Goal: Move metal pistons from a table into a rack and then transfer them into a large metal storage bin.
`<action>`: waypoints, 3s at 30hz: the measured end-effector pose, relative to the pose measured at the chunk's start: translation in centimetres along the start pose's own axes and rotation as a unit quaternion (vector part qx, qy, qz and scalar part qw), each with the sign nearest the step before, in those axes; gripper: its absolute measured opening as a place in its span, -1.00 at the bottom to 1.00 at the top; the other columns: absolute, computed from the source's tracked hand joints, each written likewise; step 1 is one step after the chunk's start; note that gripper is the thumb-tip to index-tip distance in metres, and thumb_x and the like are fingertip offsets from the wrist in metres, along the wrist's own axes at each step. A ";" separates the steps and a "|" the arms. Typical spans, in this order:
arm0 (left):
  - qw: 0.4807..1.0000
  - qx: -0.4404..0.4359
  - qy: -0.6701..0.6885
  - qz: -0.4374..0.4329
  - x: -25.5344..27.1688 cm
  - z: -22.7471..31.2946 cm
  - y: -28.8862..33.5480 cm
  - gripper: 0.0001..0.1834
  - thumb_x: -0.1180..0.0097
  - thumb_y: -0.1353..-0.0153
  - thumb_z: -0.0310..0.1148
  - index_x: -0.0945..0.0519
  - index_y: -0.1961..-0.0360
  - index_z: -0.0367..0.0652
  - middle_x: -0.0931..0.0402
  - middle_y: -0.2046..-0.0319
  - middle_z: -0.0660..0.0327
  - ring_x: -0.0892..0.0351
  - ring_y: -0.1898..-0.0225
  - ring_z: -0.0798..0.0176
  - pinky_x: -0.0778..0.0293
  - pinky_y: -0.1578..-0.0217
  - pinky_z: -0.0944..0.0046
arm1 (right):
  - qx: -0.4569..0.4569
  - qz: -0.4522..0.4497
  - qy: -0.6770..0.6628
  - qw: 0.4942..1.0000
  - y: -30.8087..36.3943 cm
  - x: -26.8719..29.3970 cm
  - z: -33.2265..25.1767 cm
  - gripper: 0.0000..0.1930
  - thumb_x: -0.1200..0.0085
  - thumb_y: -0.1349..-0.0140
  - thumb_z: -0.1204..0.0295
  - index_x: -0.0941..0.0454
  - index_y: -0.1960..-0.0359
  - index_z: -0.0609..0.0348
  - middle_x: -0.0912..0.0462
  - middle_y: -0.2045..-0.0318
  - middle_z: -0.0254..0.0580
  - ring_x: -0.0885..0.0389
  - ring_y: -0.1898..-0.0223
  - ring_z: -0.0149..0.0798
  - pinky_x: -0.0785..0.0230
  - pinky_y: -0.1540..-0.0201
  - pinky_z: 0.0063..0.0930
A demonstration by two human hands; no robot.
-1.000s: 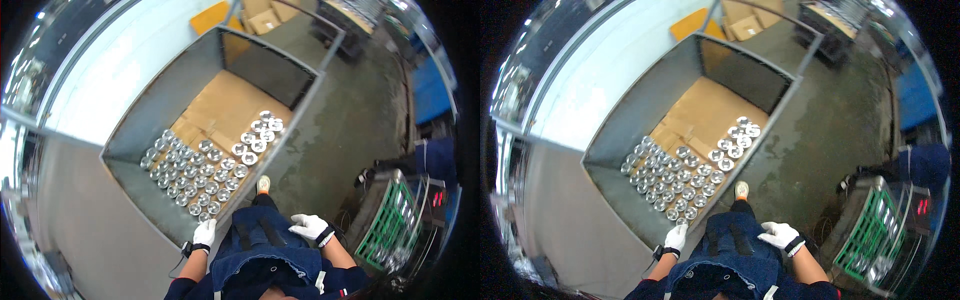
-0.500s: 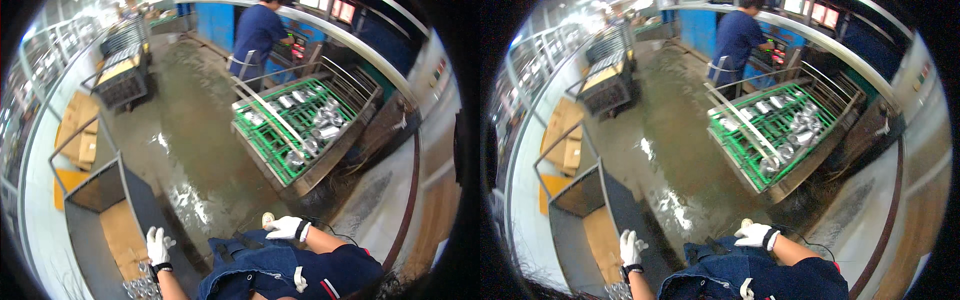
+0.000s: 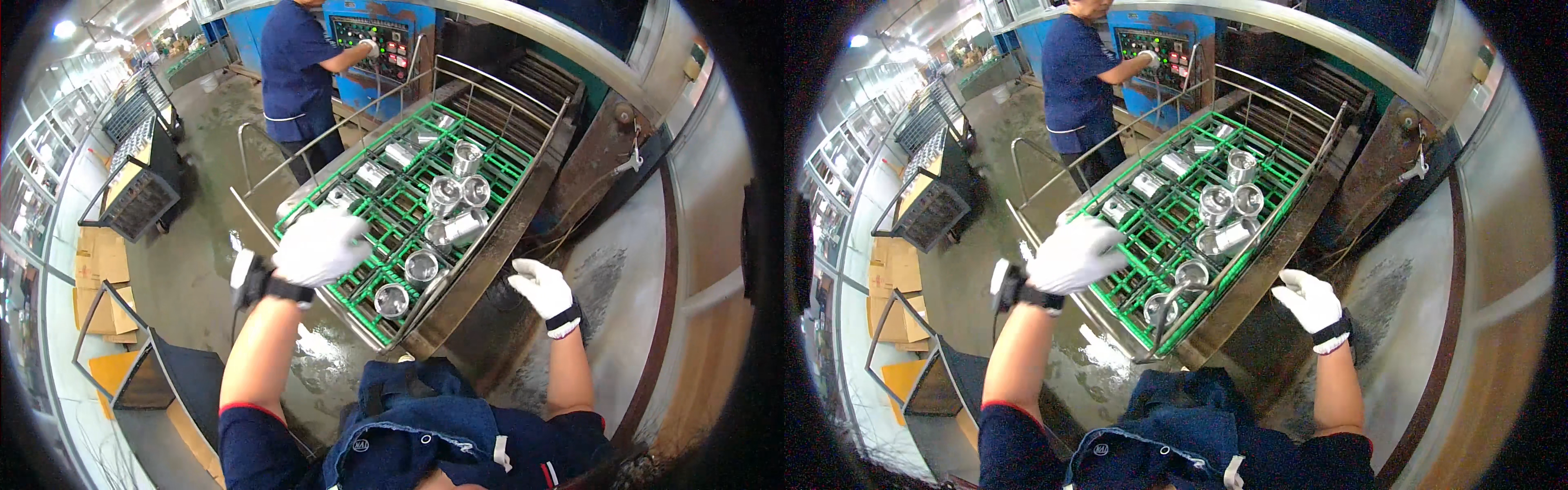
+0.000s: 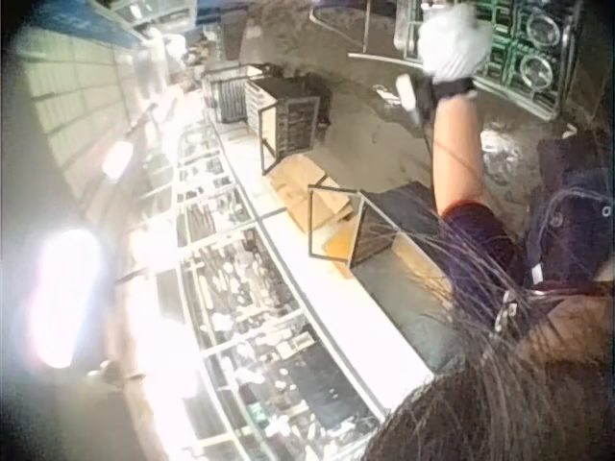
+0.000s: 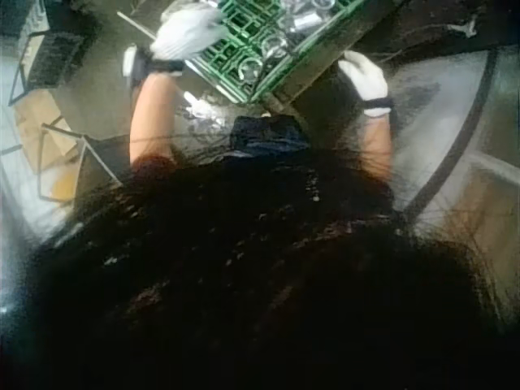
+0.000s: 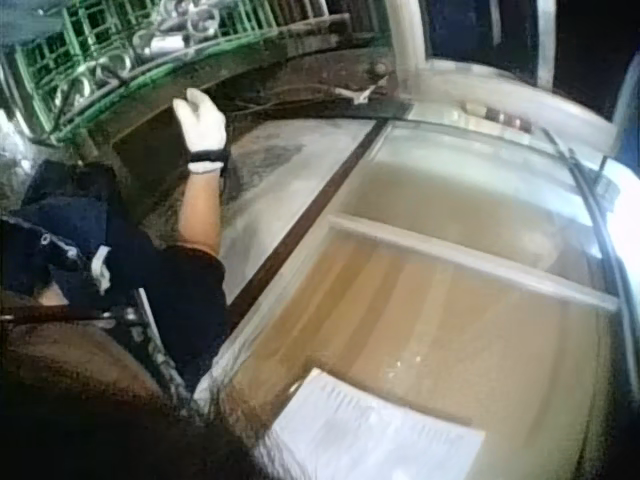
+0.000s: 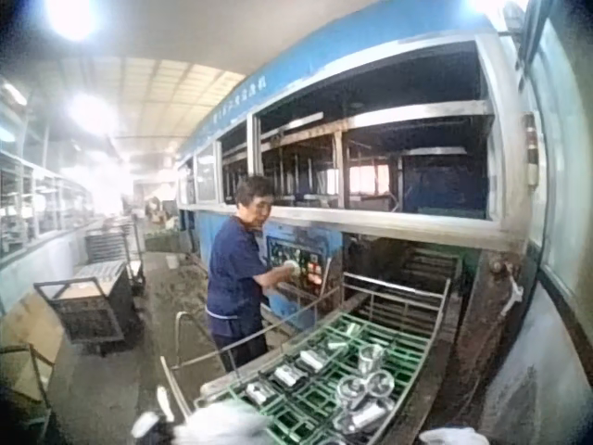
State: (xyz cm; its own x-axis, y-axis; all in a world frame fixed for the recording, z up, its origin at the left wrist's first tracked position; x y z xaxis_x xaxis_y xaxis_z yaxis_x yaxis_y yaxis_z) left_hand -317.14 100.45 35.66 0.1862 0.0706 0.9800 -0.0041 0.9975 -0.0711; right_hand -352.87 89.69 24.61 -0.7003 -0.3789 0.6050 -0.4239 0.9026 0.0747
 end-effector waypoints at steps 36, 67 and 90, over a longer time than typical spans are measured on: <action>0.881 0.110 0.316 -0.335 -13.5 -0.9 -9.9 -0.66 0.00 -0.37 -0.11 -0.62 -0.09 0.13 -0.68 0.19 0.08 -0.73 0.25 0.12 -0.65 0.13 0.20 | 0.158 -0.063 0.294 0.941 -18.8 -7.0 -12.9 -0.46 -0.20 -0.13 -0.09 -0.69 0.03 0.06 -0.73 0.26 -0.01 -0.71 0.20 0.04 -0.53 0.10 -0.16; 0.928 0.225 -0.033 -0.295 -21.8 -10.0 -9.2 -0.32 -0.12 0.00 0.30 -0.74 0.02 0.05 -0.67 0.03 -0.04 -0.68 -0.01 -0.06 -0.51 -0.09 0.00 | 0.186 -0.178 0.582 0.771 -24.7 -13.2 -7.8 -0.75 -0.06 -0.20 0.35 -0.75 0.17 0.01 -0.76 0.25 -0.03 -0.74 0.18 0.05 -0.57 0.11 -0.02; 0.932 0.204 0.011 -0.299 -22.7 -10.1 -9.3 -0.40 -0.15 0.00 0.18 -0.77 0.19 -0.13 -0.74 0.24 -0.01 -0.75 0.21 -0.03 -0.60 0.13 0.06 | 0.002 -0.144 0.560 0.816 -25.9 -11.9 -3.0 -0.60 -0.03 -0.13 0.07 -0.77 0.23 0.05 -0.76 0.19 -0.03 -0.74 0.12 -0.03 -0.54 0.09 -0.14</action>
State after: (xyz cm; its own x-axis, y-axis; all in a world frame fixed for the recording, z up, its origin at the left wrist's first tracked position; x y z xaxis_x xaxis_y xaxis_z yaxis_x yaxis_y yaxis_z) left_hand -311.44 89.48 12.16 0.2949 -0.4940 0.8179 -0.2666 0.7795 0.5669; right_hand -331.86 71.46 17.88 0.3922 -0.1494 0.9077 -0.4821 0.8070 0.3411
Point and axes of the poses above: each hand's wrist, its own y-axis away from the middle knuckle, its own x-axis out of the back of the hand, z = x × y, the point moved 8 cm from there along -y, towards the middle knuckle
